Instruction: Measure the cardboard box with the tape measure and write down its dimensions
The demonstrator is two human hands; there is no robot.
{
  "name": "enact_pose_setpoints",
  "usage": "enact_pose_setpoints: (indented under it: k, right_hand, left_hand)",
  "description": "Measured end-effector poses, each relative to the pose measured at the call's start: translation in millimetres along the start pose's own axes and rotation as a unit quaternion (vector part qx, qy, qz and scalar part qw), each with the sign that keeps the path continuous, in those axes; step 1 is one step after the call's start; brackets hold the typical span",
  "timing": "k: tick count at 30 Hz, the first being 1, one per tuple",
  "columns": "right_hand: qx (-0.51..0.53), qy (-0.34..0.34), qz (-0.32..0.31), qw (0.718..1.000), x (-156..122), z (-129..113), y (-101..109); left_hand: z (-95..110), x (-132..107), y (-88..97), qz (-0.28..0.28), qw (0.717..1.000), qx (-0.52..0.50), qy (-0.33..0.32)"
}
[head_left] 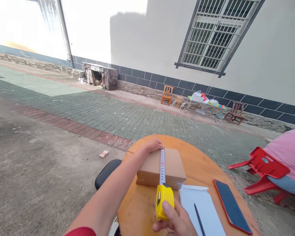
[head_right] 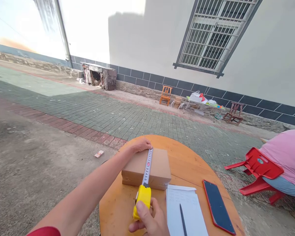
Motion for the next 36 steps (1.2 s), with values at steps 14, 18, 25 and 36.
enact_pose_setpoints:
  k: [14,18,25,36]
  right_hand:
    - [-0.005,0.021,0.005,1.000,0,3,4]
    - [-0.025,0.059,0.008,0.998,1,1,11]
    - [-0.054,0.181,0.025,0.982,-12,13,30]
    - [-0.033,0.197,0.049,0.979,-47,15,68]
  left_hand:
    - [1,-2,-1.9,0.020,0.999,-0.037,-0.009]
    - [18,-22,2.4,0.044,0.997,-0.052,-0.047]
    - [46,-140,-42.2,0.111,0.972,-0.084,-0.192]
    - [-21,-191,-27.9,0.289,0.939,-0.092,-0.165]
Point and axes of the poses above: each hand's wrist, its own x-axis towards the middle knuckle, its own y-axis out of the back of the hand, z = x × y, the point moved 1 cm from there along x, towards the middle knuckle, and after that the axes turned 13 degrees about -x, right-handed, at the moved point
